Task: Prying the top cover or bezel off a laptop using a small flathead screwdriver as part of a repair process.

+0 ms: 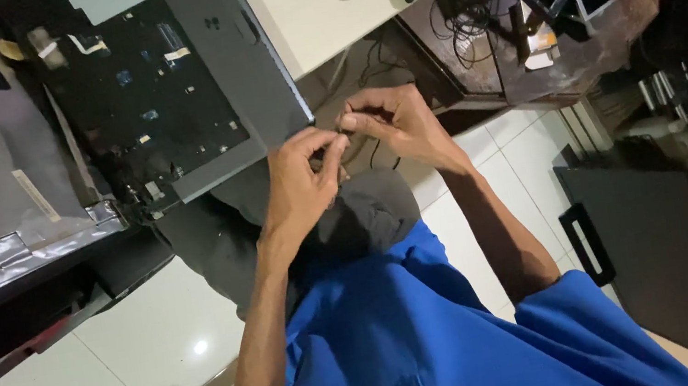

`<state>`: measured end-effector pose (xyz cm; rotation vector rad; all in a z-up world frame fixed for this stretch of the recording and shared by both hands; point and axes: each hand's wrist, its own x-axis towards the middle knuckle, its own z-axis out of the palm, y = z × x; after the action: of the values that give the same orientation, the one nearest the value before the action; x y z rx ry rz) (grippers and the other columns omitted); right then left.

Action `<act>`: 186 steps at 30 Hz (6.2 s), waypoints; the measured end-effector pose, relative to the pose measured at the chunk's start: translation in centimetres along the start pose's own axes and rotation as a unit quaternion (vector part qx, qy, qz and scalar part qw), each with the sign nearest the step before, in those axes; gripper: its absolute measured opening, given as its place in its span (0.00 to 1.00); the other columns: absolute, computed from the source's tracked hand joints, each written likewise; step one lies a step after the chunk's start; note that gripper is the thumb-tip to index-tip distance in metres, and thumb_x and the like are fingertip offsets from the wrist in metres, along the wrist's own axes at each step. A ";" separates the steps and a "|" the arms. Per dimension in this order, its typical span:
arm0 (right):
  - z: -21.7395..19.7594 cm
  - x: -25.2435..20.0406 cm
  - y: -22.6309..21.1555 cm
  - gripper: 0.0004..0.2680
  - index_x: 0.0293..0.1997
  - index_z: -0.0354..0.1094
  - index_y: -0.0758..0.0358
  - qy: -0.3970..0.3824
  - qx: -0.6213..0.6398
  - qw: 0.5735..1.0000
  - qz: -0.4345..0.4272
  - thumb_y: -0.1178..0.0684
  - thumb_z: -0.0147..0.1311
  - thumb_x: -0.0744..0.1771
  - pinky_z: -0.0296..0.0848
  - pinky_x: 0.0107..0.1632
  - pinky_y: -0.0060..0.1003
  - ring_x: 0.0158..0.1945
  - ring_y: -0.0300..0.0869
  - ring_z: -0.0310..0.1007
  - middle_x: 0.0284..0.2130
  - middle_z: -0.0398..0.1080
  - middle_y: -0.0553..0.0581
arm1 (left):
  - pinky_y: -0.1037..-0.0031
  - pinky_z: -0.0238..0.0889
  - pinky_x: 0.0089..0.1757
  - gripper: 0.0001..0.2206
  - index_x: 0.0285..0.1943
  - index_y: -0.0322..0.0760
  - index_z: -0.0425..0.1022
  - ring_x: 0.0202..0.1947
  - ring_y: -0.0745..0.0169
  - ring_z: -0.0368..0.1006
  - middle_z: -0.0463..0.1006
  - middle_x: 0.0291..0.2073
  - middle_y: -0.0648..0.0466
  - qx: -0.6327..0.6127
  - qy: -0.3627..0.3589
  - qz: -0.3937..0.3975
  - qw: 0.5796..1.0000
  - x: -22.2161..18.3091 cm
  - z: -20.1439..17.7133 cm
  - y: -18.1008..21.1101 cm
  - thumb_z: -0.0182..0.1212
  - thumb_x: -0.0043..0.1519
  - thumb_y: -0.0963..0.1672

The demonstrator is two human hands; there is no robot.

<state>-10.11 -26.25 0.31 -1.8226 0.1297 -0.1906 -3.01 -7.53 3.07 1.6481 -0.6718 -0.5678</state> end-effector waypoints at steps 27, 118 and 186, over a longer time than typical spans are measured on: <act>-15.8 10.1 4.4 0.07 0.37 0.73 0.75 0.060 -0.426 0.884 -0.185 0.68 0.55 0.74 0.59 0.17 0.26 0.18 0.38 0.68 0.24 0.74 0.62 | 0.77 0.74 0.27 0.12 0.41 0.31 0.83 0.24 0.65 0.80 0.78 0.37 0.53 0.046 -0.025 -0.050 0.997 -1.9 -2.3 3.0 0.55 0.68 0.44; 6.1 -4.9 -3.8 0.05 0.44 0.78 0.64 -0.016 -0.028 0.998 0.054 0.57 0.55 0.71 0.75 0.37 0.43 0.34 0.40 0.73 0.27 0.75 0.64 | 0.63 0.71 0.34 0.05 0.46 0.38 0.85 0.35 0.48 0.79 0.80 0.35 0.44 0.015 0.018 0.038 0.999 -6.4 -5.8 -2.5 0.66 0.65 0.39; 8.2 -5.8 -2.6 0.12 0.65 0.60 0.67 -0.063 -0.261 0.963 -0.014 0.57 0.40 0.74 0.73 0.50 0.55 0.50 0.57 0.62 0.62 0.68 0.68 | 0.74 0.68 0.47 0.20 0.48 0.43 0.77 0.43 0.63 0.70 0.75 0.43 0.57 0.699 0.039 0.218 0.680 -1.9 -9.7 -6.2 0.63 0.59 0.56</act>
<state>-14.21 -16.70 0.37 -2.3582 0.0668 -0.0594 3.01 1.39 -1.36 2.7005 -1.5939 0.6177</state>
